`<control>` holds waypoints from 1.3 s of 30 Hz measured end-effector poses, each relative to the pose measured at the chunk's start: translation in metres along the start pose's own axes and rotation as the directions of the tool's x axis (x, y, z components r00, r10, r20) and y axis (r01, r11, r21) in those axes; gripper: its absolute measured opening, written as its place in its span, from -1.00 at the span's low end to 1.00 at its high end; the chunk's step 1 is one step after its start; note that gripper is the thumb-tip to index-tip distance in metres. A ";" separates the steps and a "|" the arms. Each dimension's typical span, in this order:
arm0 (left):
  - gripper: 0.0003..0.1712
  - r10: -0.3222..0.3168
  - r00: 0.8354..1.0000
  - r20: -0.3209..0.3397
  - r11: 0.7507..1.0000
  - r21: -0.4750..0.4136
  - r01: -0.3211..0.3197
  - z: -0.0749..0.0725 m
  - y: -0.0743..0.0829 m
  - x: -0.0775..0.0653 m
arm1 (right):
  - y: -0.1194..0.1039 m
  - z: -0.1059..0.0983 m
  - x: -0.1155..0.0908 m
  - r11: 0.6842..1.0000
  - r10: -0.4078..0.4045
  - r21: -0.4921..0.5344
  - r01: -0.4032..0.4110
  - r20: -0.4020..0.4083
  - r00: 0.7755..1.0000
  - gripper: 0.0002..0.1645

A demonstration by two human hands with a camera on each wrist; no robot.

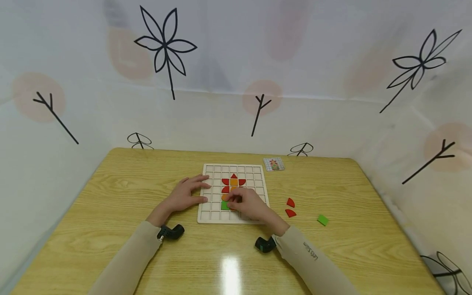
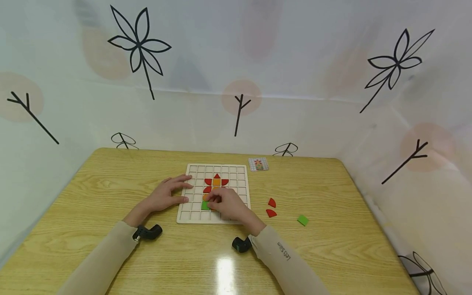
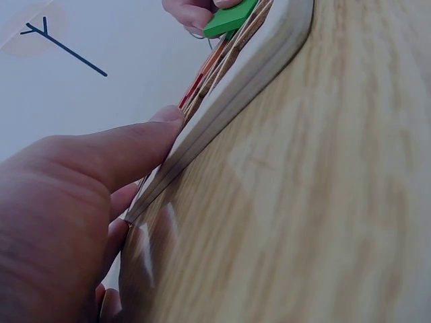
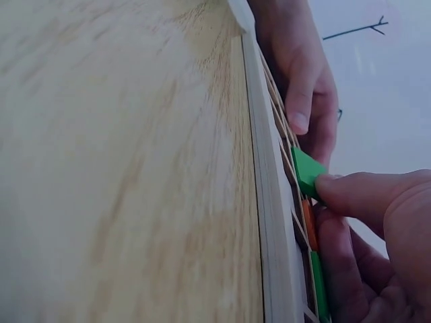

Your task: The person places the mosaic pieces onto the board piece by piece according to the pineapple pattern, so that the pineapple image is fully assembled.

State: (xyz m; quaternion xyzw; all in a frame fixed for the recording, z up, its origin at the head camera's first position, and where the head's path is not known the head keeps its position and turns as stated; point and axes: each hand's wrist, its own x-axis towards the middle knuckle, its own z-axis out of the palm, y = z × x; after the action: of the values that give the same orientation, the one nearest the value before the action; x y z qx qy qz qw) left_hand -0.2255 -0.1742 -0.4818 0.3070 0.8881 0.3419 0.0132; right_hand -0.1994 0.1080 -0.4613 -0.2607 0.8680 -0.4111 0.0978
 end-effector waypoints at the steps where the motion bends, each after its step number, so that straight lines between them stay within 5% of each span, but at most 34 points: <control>1: -0.52 0.002 1.000 0.000 1.000 0.002 -0.002 0.000 0.000 0.000 | 0.000 0.000 0.000 1.000 0.001 0.004 -0.001 0.001 1.000 -0.90; 24: -0.51 0.016 1.000 -0.009 1.000 0.024 -0.015 -0.002 0.002 0.000 | -0.003 -0.003 -0.001 0.999 -0.030 0.015 0.030 -0.009 1.000 -0.87; 33: -0.52 0.010 1.000 -0.018 1.000 0.002 -0.010 0.000 0.002 -0.001 | -0.003 -0.025 -0.010 0.992 -0.029 0.121 0.034 -0.044 0.999 -0.81; 39: -0.52 0.019 1.000 -0.019 1.000 0.005 -0.018 0.000 0.002 -0.001 | 0.018 -0.055 -0.034 0.998 -0.002 0.056 0.008 -0.100 0.995 -0.82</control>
State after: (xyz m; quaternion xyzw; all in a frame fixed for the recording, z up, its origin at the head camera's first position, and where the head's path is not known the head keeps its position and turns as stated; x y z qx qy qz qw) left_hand -0.2233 -0.1735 -0.4812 0.3119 0.8861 0.3428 0.0006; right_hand -0.1983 0.1719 -0.4413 -0.2391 0.8593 -0.4481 0.0604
